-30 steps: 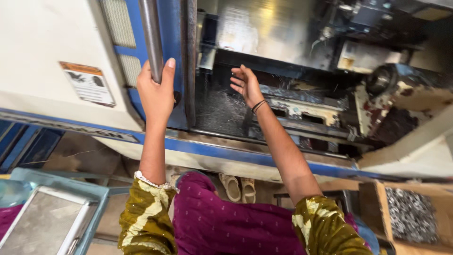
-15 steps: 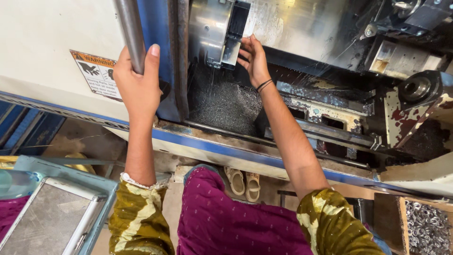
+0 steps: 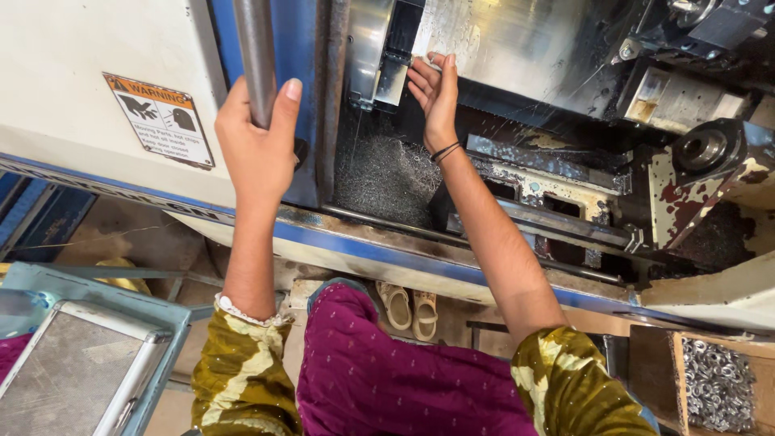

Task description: The person sits on the floor and operates a press machine to shape small metal rings. They insert rings into the machine, activate the press, remove the shaped parts, wipe them with a cloth, and measure them with a digital caliper before repeating the cycle.

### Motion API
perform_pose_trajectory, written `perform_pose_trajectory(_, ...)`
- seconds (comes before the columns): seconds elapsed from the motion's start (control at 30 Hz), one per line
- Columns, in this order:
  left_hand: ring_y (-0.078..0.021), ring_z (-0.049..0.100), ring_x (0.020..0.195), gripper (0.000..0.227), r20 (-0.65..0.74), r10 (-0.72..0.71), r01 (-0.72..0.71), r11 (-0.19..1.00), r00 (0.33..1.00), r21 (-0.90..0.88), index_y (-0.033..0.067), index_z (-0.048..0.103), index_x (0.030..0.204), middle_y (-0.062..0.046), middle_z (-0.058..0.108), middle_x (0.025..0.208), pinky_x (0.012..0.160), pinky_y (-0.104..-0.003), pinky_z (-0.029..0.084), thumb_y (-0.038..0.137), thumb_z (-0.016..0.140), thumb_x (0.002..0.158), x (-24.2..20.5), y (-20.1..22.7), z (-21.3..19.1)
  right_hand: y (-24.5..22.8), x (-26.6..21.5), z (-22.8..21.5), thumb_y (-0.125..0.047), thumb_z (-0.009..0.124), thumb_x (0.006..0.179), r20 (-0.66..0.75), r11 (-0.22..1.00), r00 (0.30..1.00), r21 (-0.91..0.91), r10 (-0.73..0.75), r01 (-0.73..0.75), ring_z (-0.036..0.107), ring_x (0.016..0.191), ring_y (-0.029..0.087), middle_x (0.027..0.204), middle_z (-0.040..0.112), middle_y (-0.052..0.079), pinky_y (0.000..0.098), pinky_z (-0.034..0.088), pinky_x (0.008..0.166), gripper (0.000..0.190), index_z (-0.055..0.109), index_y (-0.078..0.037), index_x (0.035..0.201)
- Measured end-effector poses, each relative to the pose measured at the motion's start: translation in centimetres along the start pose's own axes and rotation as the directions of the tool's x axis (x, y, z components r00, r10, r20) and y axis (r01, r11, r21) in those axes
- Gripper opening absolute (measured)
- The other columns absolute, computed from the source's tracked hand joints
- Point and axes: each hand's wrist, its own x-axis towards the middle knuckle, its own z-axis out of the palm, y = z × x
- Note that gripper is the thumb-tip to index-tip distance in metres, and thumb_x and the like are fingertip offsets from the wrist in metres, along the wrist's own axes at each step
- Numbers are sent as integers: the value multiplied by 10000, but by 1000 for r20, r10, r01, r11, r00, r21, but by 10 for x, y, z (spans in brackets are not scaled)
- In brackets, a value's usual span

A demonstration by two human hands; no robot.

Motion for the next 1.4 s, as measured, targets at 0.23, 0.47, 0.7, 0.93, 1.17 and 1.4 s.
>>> perform_pose_trajectory(0.23,-51,416,613,312,12,-24,24,1000,1000,1,42,593,909,43,461,671,548,-261,343,285,735,1043,-4,6,4,-1,-1,2,-644,383,1014,-47,1000,999,-7,17,-17,610,1302,364,1409,599,289,461,463,1119,677,429,-75,1378)
perform_pose_trajectory(0.47,-63,411,651,318,1,-2,2,999,1000,39,44,597,909,37,466,675,581,-267,354,295,739,1044,-4,2,5,-2,-7,7,-614,347,1051,21,996,999,-76,-39,40,593,1349,363,1423,597,285,460,450,1153,646,425,-76,1400)
perform_pose_trajectory(0.7,-64,408,651,340,3,0,0,1000,1000,28,40,581,892,35,460,678,580,-270,343,298,739,1049,-3,4,5,-9,-1,6,-659,348,1001,-6,996,998,-59,68,-68,601,1312,357,1402,607,263,445,473,1093,747,389,-53,1436)
perform_pose_trajectory(0.93,-61,400,632,317,-2,-14,14,1000,1000,14,39,590,903,35,446,674,561,-275,337,283,735,1044,-4,8,5,-12,15,-8,-620,498,910,-49,907,951,320,305,-274,676,1168,396,1321,612,347,476,544,1021,777,362,-43,1413)
perform_pose_trajectory(1.17,-61,409,627,306,-14,-41,41,999,999,12,36,582,892,41,468,673,557,-267,334,260,737,1031,-5,4,7,10,20,-32,-566,490,932,-134,949,949,177,286,-261,724,1053,325,1207,707,259,425,592,890,689,401,-54,1385)
perform_pose_trajectory(1.4,-64,403,685,295,-9,31,-30,1000,999,8,32,581,906,39,468,723,599,-267,341,234,727,1064,-5,-1,8,6,-2,-99,-207,671,911,-329,969,920,-46,215,-243,720,851,166,1035,762,111,302,577,675,509,456,-89,1357)
